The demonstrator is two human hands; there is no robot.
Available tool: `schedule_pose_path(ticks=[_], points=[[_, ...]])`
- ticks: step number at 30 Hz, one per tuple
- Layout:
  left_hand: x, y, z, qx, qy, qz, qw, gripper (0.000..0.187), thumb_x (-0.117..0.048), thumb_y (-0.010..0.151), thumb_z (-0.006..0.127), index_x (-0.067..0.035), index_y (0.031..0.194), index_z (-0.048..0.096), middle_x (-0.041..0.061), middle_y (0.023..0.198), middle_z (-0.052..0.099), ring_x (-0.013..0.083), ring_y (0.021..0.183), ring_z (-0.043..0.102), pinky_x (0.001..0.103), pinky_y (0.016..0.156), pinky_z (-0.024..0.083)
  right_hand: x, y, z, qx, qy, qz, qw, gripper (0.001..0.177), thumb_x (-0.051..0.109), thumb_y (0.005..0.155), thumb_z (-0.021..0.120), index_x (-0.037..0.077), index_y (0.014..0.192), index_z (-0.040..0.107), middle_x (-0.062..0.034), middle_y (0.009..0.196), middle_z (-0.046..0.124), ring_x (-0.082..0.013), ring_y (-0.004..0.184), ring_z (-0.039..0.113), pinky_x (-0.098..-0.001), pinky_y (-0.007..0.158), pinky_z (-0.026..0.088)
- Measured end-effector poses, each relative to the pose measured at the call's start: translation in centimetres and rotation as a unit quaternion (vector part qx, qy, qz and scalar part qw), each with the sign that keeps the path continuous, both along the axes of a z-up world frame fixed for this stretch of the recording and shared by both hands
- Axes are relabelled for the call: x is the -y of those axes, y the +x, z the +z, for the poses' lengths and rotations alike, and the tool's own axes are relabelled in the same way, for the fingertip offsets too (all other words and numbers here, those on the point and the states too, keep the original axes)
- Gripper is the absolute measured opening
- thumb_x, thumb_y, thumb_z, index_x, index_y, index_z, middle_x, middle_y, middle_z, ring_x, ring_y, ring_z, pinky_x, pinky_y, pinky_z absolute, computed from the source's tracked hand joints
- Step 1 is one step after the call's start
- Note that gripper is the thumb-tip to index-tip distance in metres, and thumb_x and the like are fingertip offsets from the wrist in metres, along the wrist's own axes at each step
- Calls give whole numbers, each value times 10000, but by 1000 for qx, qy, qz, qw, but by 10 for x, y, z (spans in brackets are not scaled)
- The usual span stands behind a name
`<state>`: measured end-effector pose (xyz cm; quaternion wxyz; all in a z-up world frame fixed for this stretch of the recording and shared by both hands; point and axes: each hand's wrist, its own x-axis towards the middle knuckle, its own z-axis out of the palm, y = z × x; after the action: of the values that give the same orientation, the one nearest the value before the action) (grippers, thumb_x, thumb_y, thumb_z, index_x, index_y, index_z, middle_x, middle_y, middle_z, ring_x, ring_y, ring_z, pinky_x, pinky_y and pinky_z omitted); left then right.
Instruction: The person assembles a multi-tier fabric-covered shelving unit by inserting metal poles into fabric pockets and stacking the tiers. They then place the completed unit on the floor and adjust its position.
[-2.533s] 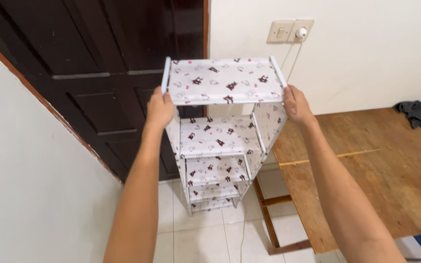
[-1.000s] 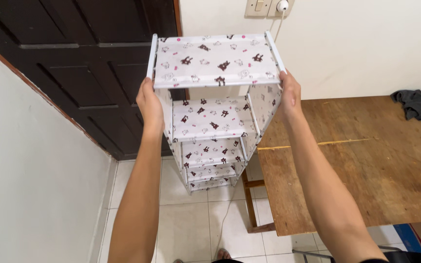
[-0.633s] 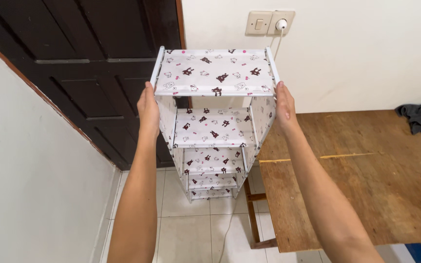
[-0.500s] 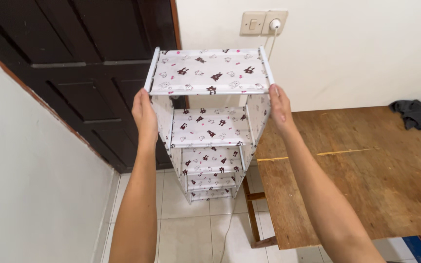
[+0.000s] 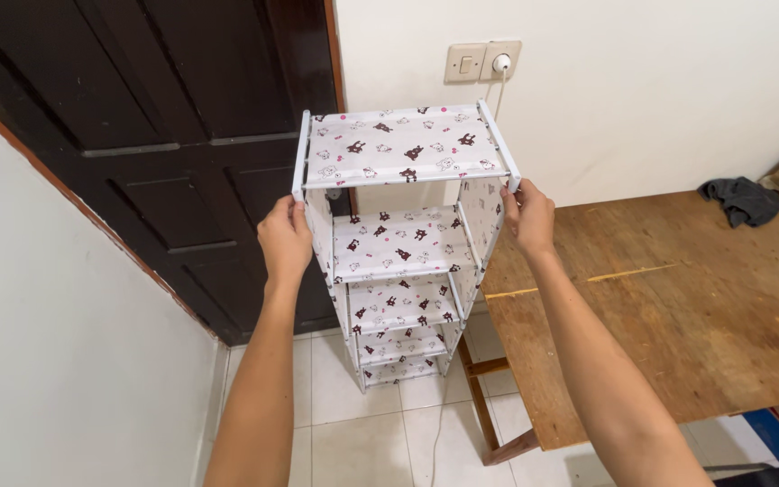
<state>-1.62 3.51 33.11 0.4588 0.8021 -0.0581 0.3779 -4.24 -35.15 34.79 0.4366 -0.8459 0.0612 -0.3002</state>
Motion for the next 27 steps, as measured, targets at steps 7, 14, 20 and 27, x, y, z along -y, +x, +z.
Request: schedule_pose_path(ticks=[7,14,20,27], points=[[-1,-3,3,-9,27,9,1000,203,-122,995,610,33,1071,716,236,926,733,396,819,729,461,729,565,-4,-2,6,-38,4,-38,999,184,179,973,666,8,1036,693,-134,773,739,-172,452,537,-364,463,416],[3,-6,2,-12,34,36,999,206,-141,999,607,23,1060,716,225,943,732,416,835,711,490,741,546,7,7,-5,-12,-31,-30,999,187,184,955,689,1,992,680,-153,766,732,-190,471,601,-353,489,452],[10,-6,-3,5,23,51,998,198,-135,1007,603,22,1059,711,220,941,731,413,840,709,486,740,550,8,5,-3,-27,0,-14,1000,184,173,959,680,-8,990,675,-151,733,730,-177,434,546,-360,446,410],[15,-9,0,-5,11,66,998,207,-145,1002,601,19,1057,715,217,953,734,412,850,709,483,753,549,9,3,5,-30,13,7,999,179,163,952,680,-10,999,674,-149,736,737,-166,424,518,-357,430,386]])
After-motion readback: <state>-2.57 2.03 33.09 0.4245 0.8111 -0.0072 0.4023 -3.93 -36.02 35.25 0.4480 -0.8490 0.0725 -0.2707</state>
